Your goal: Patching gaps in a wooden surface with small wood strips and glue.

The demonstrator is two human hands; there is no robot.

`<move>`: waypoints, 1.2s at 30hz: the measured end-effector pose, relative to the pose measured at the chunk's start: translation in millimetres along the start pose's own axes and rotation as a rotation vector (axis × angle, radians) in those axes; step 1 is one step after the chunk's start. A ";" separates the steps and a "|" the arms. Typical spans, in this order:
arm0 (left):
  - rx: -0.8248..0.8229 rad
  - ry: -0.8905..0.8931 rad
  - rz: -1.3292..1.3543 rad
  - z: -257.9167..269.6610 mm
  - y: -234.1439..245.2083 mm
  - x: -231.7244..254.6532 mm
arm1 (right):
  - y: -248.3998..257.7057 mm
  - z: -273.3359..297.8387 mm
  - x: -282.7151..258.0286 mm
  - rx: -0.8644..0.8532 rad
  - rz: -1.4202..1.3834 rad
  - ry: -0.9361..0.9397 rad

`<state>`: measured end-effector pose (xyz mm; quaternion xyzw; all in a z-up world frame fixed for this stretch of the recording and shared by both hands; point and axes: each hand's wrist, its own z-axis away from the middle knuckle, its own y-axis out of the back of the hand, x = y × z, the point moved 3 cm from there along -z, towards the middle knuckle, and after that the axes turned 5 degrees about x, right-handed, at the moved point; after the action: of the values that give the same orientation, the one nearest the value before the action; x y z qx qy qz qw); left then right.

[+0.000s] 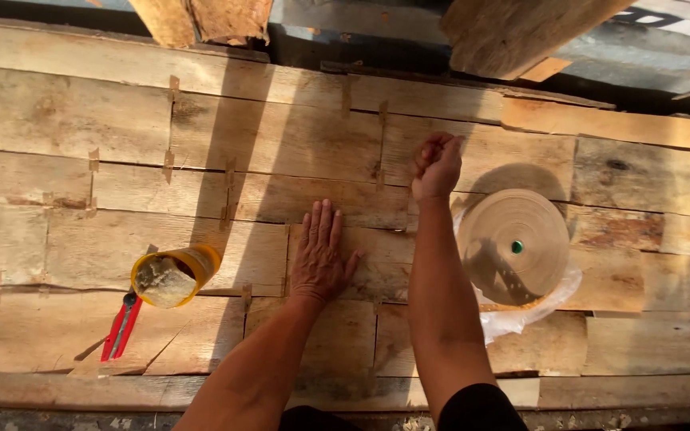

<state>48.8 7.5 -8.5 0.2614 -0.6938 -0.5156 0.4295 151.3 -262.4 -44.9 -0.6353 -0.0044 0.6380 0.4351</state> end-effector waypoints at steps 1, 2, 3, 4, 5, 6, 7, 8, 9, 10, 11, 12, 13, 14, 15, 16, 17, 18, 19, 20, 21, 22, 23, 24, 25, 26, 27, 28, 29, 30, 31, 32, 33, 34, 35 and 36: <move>0.008 -0.009 0.005 -0.7 -0.2 1.0 | 0.8 6.2 -14.3 0.000 0.003 0.013; 0.029 -0.017 0.011 2.7 1.1 0.8 | 3.2 16.0 -25.0 0.062 0.027 0.007; 0.051 -0.025 0.016 6.3 2.2 -0.1 | 5.3 26.1 -35.1 0.125 0.051 0.002; 0.055 -0.025 0.018 4.9 2.9 -1.2 | 8.3 44.1 -36.1 0.122 0.053 0.004; 0.062 -0.026 0.031 4.0 3.6 -2.4 | 10.1 62.5 -39.7 0.077 0.136 0.107; 0.062 -0.028 0.049 7.2 3.8 -1.2 | 15.2 86.2 -44.2 0.039 0.224 0.208; 0.059 -0.029 0.057 8.5 2.1 -0.8 | 16.7 120.8 -39.8 0.044 0.231 0.208; 0.077 -0.022 0.079 9.0 2.6 -2.2 | 16.0 154.4 -36.9 0.098 0.418 0.308; 0.096 -0.015 0.101 10.5 3.9 -3.5 | 14.5 189.3 -34.3 0.153 0.606 0.407; 0.100 -0.012 0.101 11.1 1.1 -5.4 | 14.8 221.3 -30.8 0.148 0.607 0.408; 0.126 -0.024 0.125 12.4 -0.1 -6.9 | 15.6 254.1 -27.4 0.191 0.773 0.400; 0.156 -0.033 0.143 12.5 0.2 -10.5 | 14.7 285.0 -23.2 0.230 0.934 0.393; 0.164 -0.028 0.138 15.0 -3.1 -10.9 | 22.7 309.0 -20.8 0.220 0.929 0.396; 0.160 -0.044 0.171 18.6 -6.7 -12.7 | 30.1 333.0 -15.9 0.182 0.914 0.378; 0.155 -0.059 0.203 22.1 -10.3 -14.9 | 37.9 356.7 -10.8 0.144 0.899 0.359; 0.162 -0.049 0.192 30.2 -8.2 -15.8 | 47.0 370.7 -10.6 0.129 0.891 0.357; 0.171 -0.098 0.290 38.4 -6.0 -15.1 | 58.4 383.3 -6.7 0.122 0.923 0.221; 0.176 -0.143 0.387 50.9 -4.4 -15.2 | 70.8 399.5 -1.8 0.110 0.956 0.078; 0.179 -0.128 0.375 74.8 6.6 -15.8 | 78.6 406.0 -2.0 0.092 0.951 0.070; 0.232 -0.212 0.411 98.6 20.1 -12.4 | 86.6 412.1 -2.5 0.077 0.973 0.049; 0.284 -0.297 0.447 122.4 33.4 -8.4 | 94.7 417.6 -2.9 0.061 0.995 0.028; 0.289 -0.286 0.432 146.8 41.2 -19.1 | 97.4 416.3 -6.2 0.043 0.987 0.024; 0.265 -0.239 0.462 170.9 47.9 -30.8 | 100.4 414.4 -9.2 0.054 1.046 0.027; 0.239 -0.190 0.494 196.8 54.4 -41.6 | 103.9 413.7 -12.1 0.065 1.106 0.028; 0.242 -0.177 0.481 220.5 43.6 -64.3 | 104.2 412.9 -12.9 0.047 1.100 0.021; 0.323 -0.094 0.343 239.2 35.5 -91.3 | 98.8 407.8 -14.7 -0.023 1.031 0.116; 0.401 -0.011 0.204 258.0 28.0 -119.0 | 92.9 402.5 -16.0 -0.092 0.958 0.209; 0.402 -0.001 0.198 262.8 50.1 -128.9 | 82.3 403.7 -20.3 -0.103 0.957 0.204; 0.459 0.248 0.160 268.5 72.8 -146.4 | 74.1 403.8 -22.7 -0.046 1.088 0.134; 0.518 0.490 0.125 269.9 95.3 -164.4 | 64.3 400.6 -26.3 0.016 1.218 0.069; 0.525 0.491 0.123 265.1 107.0 -178.4 | 57.3 399.0 -21.8 0.011 1.216 0.074; 0.517 0.517 0.037 260.1 116.4 -189.9 | 52.1 398.5 -19.9 -0.012 1.185 0.088; 0.509 0.542 -0.049 254.6 125.9 -201.8 | 46.7 397.4 -17.9 -0.035 1.153 0.101; 0.515 0.539 -0.044 248.2 116.4 -224.9 | 31.6 398.9 -15.4 -0.033 1.155 0.109; 0.454 0.579 -0.064 240.9 104.9 -249.0 | 13.3 400.4 -13.8 -0.115 1.136 0.213; 0.384 0.617 -0.080 236.0 90.2 -269.8 | -0.5 406.4 -13.7 -0.191 1.120 0.309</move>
<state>-14.9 370.6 -35.3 0.5075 -0.6048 -0.2893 0.5412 -182.0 -47.4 44.8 -0.6628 0.3380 0.6674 -0.0316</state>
